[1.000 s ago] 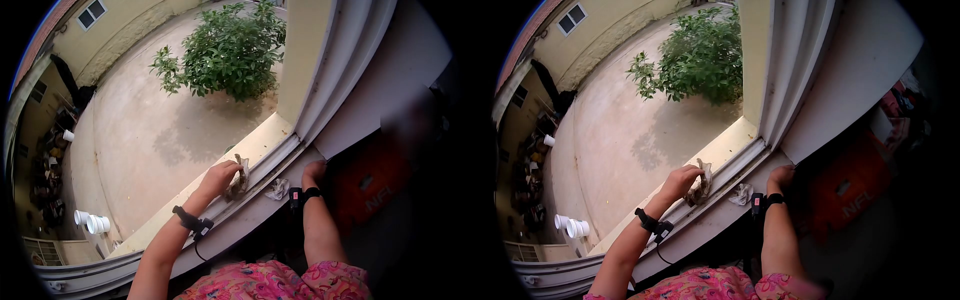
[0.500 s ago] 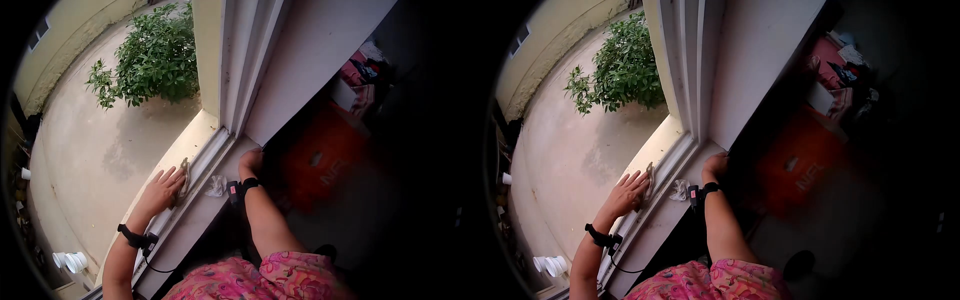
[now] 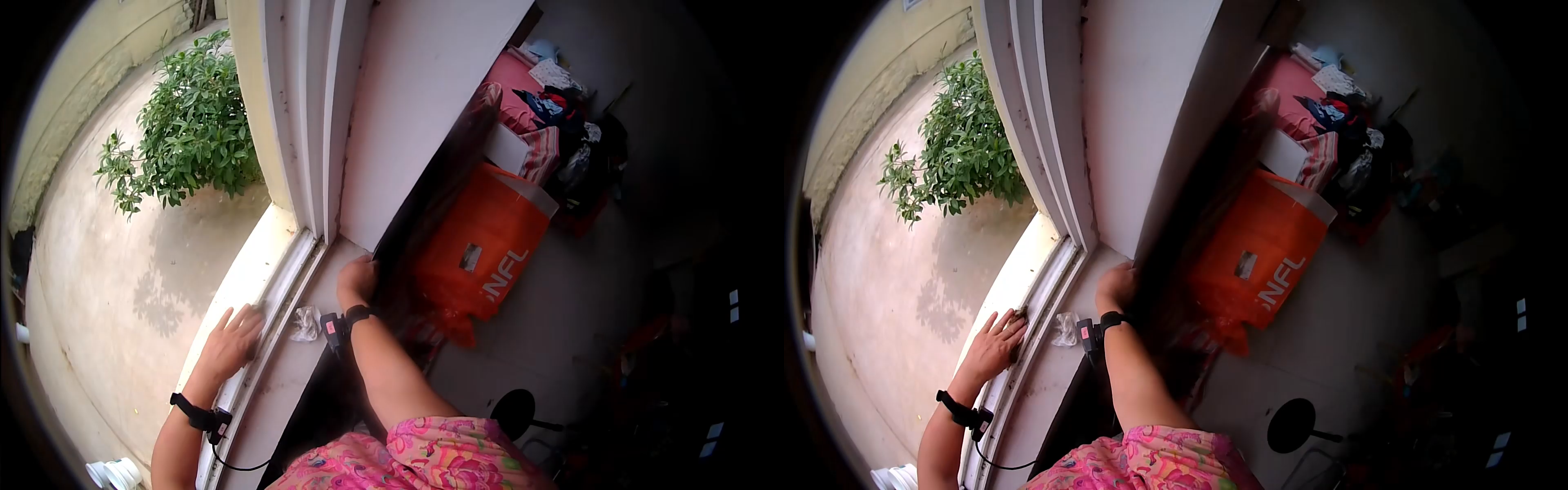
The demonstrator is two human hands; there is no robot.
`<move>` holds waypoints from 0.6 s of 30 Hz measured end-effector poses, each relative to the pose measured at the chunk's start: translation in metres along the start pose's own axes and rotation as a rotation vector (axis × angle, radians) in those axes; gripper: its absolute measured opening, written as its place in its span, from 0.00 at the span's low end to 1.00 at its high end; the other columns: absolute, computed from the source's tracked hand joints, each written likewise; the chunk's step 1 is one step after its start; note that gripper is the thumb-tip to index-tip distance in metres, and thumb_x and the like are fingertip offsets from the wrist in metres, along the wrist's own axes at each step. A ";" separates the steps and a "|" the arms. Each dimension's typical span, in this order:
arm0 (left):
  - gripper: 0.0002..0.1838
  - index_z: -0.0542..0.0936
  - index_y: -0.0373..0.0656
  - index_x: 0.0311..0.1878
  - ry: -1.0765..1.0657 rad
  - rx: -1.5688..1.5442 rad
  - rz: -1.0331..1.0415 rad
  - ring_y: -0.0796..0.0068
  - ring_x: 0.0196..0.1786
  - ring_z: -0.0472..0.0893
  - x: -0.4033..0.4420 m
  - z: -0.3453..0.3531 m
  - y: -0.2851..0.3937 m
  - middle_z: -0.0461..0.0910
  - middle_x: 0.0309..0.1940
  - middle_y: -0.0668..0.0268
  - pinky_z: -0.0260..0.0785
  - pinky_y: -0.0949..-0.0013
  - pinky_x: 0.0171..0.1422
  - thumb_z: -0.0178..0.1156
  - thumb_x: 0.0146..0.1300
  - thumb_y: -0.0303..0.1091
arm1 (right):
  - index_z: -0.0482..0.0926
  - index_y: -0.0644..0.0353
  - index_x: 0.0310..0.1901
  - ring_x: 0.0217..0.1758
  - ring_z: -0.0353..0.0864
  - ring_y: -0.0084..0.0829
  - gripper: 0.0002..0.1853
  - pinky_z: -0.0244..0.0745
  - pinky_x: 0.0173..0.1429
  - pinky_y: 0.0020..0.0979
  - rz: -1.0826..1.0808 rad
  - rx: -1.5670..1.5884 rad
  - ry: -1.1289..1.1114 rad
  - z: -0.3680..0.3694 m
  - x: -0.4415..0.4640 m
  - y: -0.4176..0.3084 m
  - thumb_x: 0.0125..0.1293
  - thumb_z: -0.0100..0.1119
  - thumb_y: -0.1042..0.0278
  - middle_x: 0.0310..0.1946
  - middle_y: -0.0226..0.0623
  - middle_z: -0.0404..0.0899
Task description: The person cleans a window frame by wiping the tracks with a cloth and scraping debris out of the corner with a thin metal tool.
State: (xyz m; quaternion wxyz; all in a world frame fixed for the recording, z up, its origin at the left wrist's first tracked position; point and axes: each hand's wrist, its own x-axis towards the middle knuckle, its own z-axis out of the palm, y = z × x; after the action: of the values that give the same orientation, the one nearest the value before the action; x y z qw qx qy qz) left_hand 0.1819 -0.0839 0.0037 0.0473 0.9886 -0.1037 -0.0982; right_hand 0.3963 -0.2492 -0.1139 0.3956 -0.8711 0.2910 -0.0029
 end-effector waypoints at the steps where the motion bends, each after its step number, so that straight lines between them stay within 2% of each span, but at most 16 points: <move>1: 0.28 0.68 0.45 0.56 0.000 -0.001 -0.001 0.67 0.67 0.54 -0.005 0.001 0.003 0.66 0.58 0.66 0.41 0.59 0.71 0.53 0.46 0.28 | 0.74 0.69 0.35 0.38 0.77 0.52 0.22 0.73 0.42 0.45 -0.012 -0.003 0.022 0.002 0.001 0.002 0.65 0.33 0.58 0.34 0.57 0.76; 4: 0.24 0.71 0.44 0.54 0.089 -0.109 -0.100 0.64 0.66 0.56 -0.021 0.006 0.011 0.68 0.56 0.67 0.42 0.57 0.70 0.48 0.50 0.23 | 0.71 0.72 0.36 0.40 0.74 0.55 0.23 0.69 0.46 0.45 0.033 0.052 -0.043 0.000 0.000 -0.002 0.66 0.31 0.58 0.34 0.61 0.74; 7: 0.24 0.72 0.45 0.54 0.108 -0.116 -0.145 0.63 0.66 0.56 -0.042 0.014 0.015 0.69 0.55 0.67 0.43 0.56 0.70 0.48 0.50 0.23 | 0.71 0.71 0.37 0.40 0.75 0.55 0.23 0.70 0.46 0.45 0.045 0.013 -0.019 -0.006 -0.002 -0.009 0.66 0.31 0.57 0.35 0.61 0.74; 12: 0.20 0.74 0.44 0.49 0.100 -0.050 -0.112 0.64 0.60 0.64 -0.082 0.020 0.010 0.73 0.49 0.69 0.47 0.57 0.69 0.51 0.50 0.27 | 0.73 0.69 0.37 0.39 0.76 0.53 0.23 0.72 0.44 0.46 0.055 -0.029 -0.009 0.000 0.002 -0.004 0.66 0.32 0.56 0.35 0.57 0.75; 14: 0.14 0.76 0.42 0.41 0.163 -0.037 -0.052 0.66 0.51 0.69 -0.089 0.023 0.012 0.75 0.40 0.68 0.53 0.59 0.66 0.53 0.48 0.29 | 0.73 0.68 0.37 0.39 0.76 0.53 0.23 0.72 0.44 0.46 0.064 -0.034 -0.016 -0.003 0.001 -0.005 0.66 0.32 0.56 0.35 0.57 0.75; 15: 0.14 0.76 0.42 0.41 0.156 -0.041 -0.050 0.66 0.51 0.69 -0.090 0.024 0.013 0.75 0.40 0.68 0.53 0.59 0.66 0.53 0.48 0.29 | 0.73 0.69 0.37 0.39 0.76 0.53 0.23 0.71 0.45 0.46 0.057 -0.032 -0.013 -0.004 0.000 -0.006 0.66 0.31 0.56 0.35 0.57 0.75; 17: 0.05 0.72 0.41 0.28 0.199 0.000 0.011 0.66 0.39 0.70 -0.091 0.027 0.014 0.71 0.29 0.65 0.60 0.61 0.60 0.50 0.45 0.27 | 0.73 0.70 0.37 0.39 0.76 0.53 0.24 0.71 0.46 0.46 0.060 -0.034 -0.012 -0.004 0.002 -0.006 0.66 0.31 0.56 0.35 0.57 0.75; 18: 0.05 0.72 0.41 0.28 0.186 -0.003 0.007 0.66 0.39 0.70 -0.091 0.029 0.014 0.71 0.29 0.65 0.60 0.61 0.60 0.50 0.45 0.27 | 0.72 0.70 0.37 0.39 0.76 0.53 0.24 0.71 0.46 0.46 0.023 -0.031 -0.026 -0.004 0.003 -0.004 0.66 0.30 0.57 0.35 0.58 0.75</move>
State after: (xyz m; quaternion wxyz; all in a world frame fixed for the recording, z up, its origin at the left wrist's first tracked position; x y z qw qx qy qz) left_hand 0.0862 -0.0806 -0.0065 0.0586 0.9930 -0.1024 -0.0061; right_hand 0.4003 -0.2516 -0.1089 0.3859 -0.8737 0.2956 0.0175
